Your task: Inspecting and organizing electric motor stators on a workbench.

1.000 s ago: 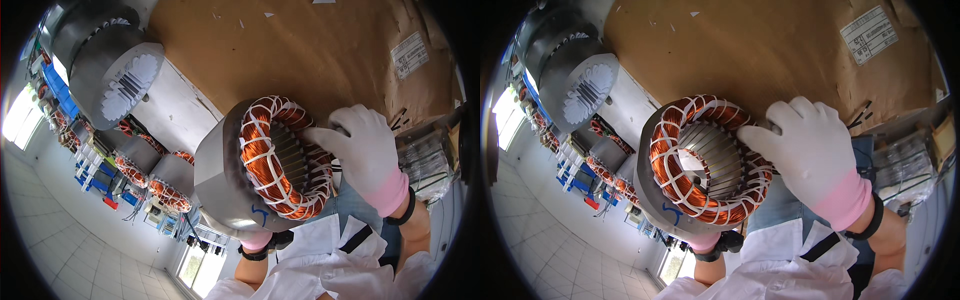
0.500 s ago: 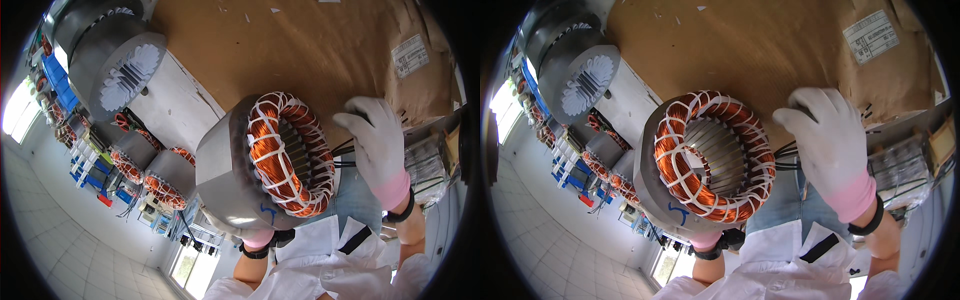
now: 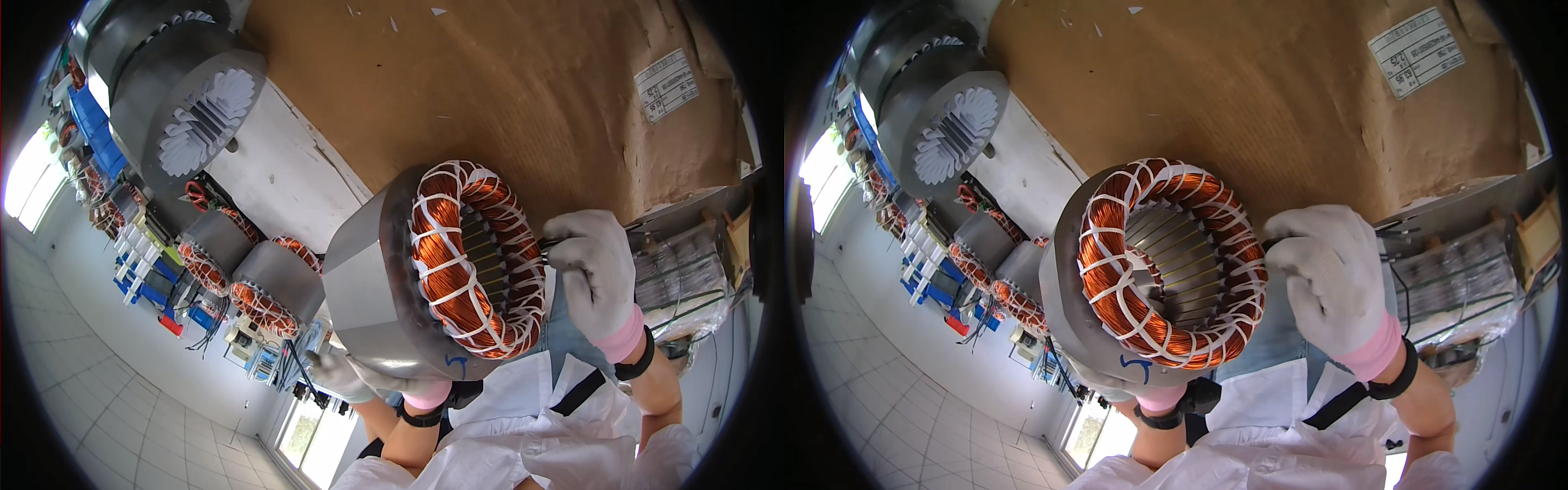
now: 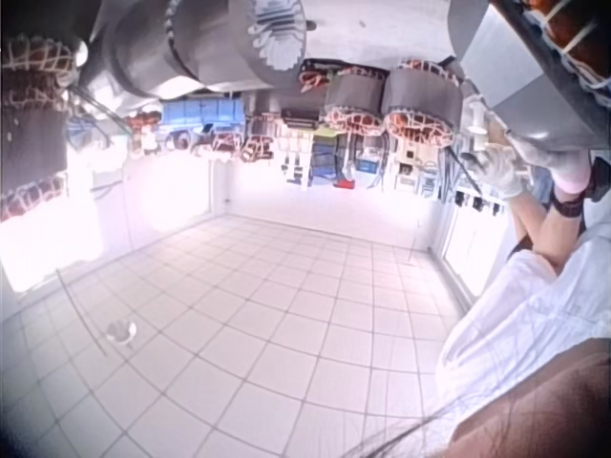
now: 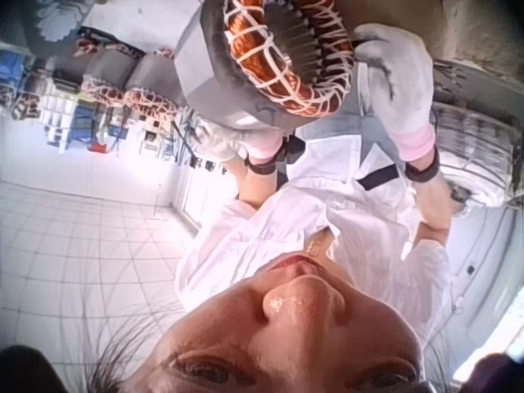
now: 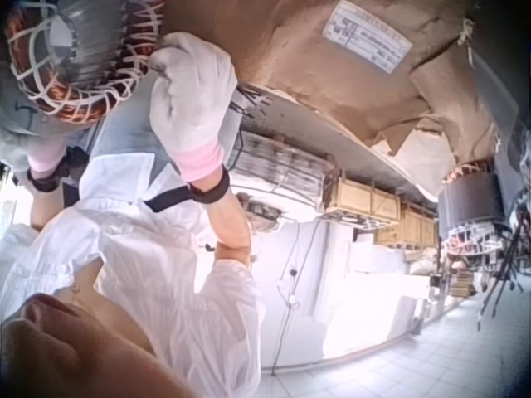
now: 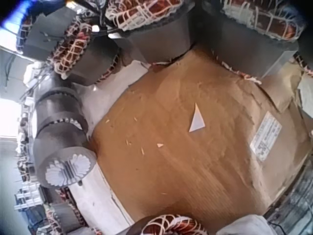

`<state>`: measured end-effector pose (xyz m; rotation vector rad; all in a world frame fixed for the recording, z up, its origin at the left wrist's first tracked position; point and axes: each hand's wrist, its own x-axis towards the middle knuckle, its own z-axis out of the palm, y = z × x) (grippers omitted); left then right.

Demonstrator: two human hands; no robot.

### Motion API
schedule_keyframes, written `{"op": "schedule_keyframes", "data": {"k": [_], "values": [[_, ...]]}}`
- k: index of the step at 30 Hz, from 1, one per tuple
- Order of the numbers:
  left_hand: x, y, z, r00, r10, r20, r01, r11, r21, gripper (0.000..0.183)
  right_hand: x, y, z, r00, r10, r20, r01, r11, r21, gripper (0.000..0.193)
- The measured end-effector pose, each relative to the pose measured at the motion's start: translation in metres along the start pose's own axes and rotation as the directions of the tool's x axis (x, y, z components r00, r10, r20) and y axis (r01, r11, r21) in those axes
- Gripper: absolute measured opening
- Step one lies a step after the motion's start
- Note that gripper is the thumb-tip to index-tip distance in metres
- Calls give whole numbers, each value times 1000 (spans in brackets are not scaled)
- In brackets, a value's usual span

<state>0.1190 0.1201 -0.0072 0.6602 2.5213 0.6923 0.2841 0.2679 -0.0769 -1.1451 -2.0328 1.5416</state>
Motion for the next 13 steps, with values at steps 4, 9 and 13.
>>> {"op": "schedule_keyframes", "data": {"k": [4, 9, 13], "values": [[-10, 8, 5, 979, 187, -75, -130, 869, 477, 29, 2, 8, 16, 996, -87, 20, 84, 989, 119, 27], [-19, -16, 12, 953, 71, -294, -38, 992, 119, 27, 5, 6, 18, 994, -112, 16, 109, 985, 136, 28], [-26, -26, 16, 920, -20, -392, -6, 998, -66, 35, 15, 2, 14, 996, -82, 26, 79, 992, 102, 29]]}}
